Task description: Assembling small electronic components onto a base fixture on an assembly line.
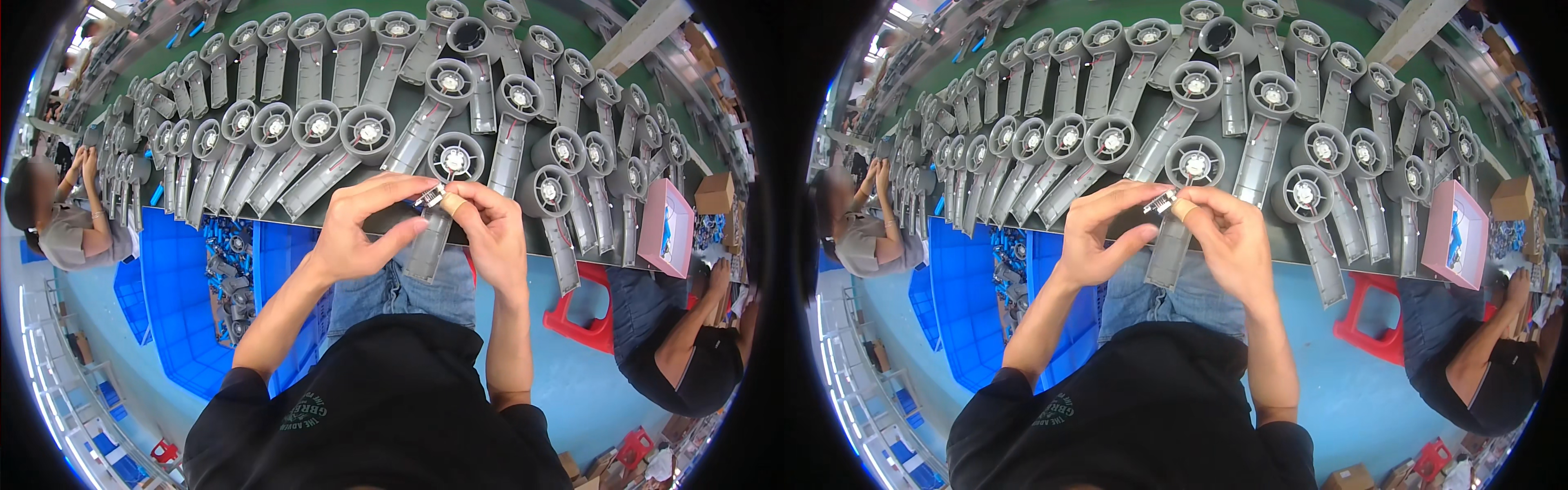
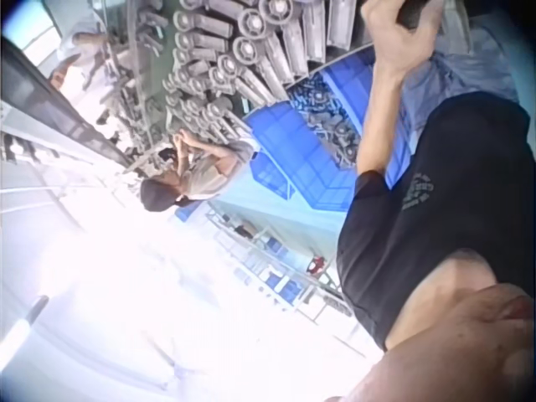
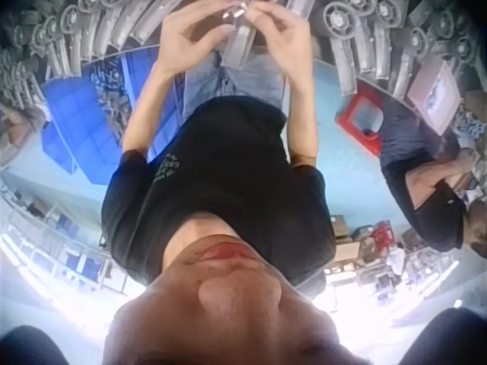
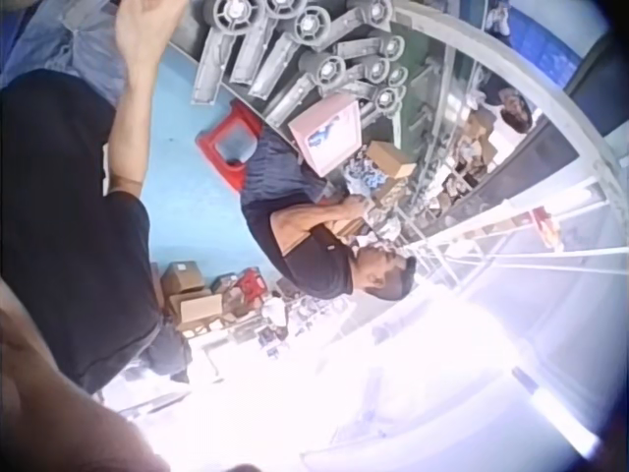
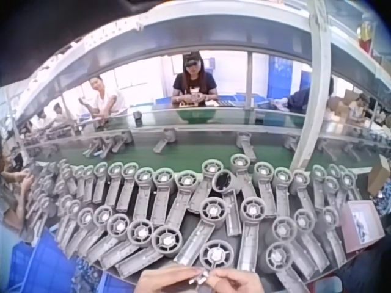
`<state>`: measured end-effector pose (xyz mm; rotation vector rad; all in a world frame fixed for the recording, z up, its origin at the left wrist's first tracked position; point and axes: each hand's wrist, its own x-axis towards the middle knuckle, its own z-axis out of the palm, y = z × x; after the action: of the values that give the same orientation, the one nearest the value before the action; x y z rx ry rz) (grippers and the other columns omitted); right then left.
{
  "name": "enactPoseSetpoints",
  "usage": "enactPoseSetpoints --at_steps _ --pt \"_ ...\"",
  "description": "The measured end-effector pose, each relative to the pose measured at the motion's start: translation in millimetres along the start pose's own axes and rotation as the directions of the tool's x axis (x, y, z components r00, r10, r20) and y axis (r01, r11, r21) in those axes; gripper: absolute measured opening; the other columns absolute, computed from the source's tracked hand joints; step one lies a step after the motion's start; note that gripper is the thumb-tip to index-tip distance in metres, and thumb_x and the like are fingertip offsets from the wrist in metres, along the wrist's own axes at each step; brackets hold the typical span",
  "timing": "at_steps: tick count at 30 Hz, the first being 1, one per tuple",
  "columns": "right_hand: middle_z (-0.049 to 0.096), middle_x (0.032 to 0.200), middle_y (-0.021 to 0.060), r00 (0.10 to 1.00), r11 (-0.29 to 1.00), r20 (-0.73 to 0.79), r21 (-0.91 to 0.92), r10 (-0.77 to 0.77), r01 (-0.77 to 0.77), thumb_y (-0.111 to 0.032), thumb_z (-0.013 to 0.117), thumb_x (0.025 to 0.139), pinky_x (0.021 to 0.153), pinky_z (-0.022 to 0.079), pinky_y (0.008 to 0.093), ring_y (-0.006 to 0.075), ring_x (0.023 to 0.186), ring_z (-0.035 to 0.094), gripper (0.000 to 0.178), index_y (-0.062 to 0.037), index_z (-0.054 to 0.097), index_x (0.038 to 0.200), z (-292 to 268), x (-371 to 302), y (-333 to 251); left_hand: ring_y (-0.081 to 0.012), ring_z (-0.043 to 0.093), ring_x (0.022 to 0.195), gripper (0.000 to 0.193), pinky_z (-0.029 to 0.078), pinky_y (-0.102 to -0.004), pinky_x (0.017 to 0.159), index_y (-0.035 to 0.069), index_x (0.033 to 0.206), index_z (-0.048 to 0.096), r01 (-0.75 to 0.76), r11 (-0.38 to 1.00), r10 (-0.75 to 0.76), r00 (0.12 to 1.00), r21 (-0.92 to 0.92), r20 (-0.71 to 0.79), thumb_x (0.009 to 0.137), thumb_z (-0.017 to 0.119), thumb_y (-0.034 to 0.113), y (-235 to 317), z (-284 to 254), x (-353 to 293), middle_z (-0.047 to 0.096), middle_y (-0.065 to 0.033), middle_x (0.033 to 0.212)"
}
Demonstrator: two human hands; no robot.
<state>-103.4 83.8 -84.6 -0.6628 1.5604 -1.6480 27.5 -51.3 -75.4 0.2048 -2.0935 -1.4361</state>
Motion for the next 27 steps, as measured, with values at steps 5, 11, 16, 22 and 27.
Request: enactPoseSetpoints --at_steps 5,11,16,22,27 --pt "0.065 0.084 -0.0016 0.999 0.996 0.036 -0.087 0.023 -0.019 -0.004 0.062 0.091 0.067 0.043 0.0184 0.0023 0.076 0.054 0.013 0.0039 0.069 0.099 -2 1 -6 -0.0231 0.065 0.1 0.029 0.05 -0.0305 0.088 -0.004 0.115 0.067 0.054 0.998 -0.053 0.997 -0.029 0.052 0.088 0.058 -0.003 -8 -5 -4 0.067 -0.0179 0.114" --pt "0.063 0.082 -0.0032 0.999 0.994 0.037 -0.105 0.033 -0.029 -0.004 0.062 0.091 0.063 0.04 0.018 0.0012 0.073 0.051 0.013 0.0044 0.069 0.098 -2 2 -9 -0.0216 0.065 0.098 0.03 0.051 -0.0301 0.084 -0.002 0.117 0.066 0.062 0.998 -0.062 0.997 0.014 0.043 0.088 0.058 -0.003 -5 -4 -5 0.067 -0.0165 0.113" --pt "0.062 0.081 -0.0036 0.998 0.995 0.045 -0.099 0.035 -0.03 -0.004 0.062 0.091 0.062 0.039 0.0179 0.0007 0.072 0.05 0.013 0.0043 0.069 0.098 -3 2 -8 -0.0273 0.066 0.094 0.029 0.052 -0.0327 0.082 -0.003 0.113 0.067 -0.103 0.981 0.096 0.994 0.161 0.05 0.084 0.065 -0.004 -10 -5 -2 0.068 -0.017 0.109" --pt "0.06 0.077 -0.0024 0.984 0.936 -0.027 -0.312 -0.179 0.162 0.0 0.067 0.083 0.051 0.031 0.0182 0.0003 0.061 0.044 0.01 0.0016 0.07 0.093 1 3 -4 -0.0296 0.066 0.092 0.035 0.054 -0.0345 0.079 -0.002 0.114 0.066 -0.292 0.873 0.248 0.956 0.39 0.159 0.079 0.066 -0.006 -3 -9 3 0.067 -0.0163 0.109" --pt "0.059 0.077 0.0003 0.79 0.694 -0.069 -0.527 -0.609 0.49 0.005 0.074 0.073 0.046 0.028 0.018 0.0019 0.055 0.043 0.016 -0.0008 0.069 0.087 11 7 7 -0.028 0.067 0.08 0.034 0.054 -0.0336 0.07 -0.004 0.11 0.067 -0.218 0.883 0.222 0.974 0.417 0.04 0.076 0.066 -0.006 -3 -2 -5 0.069 -0.0151 0.094"
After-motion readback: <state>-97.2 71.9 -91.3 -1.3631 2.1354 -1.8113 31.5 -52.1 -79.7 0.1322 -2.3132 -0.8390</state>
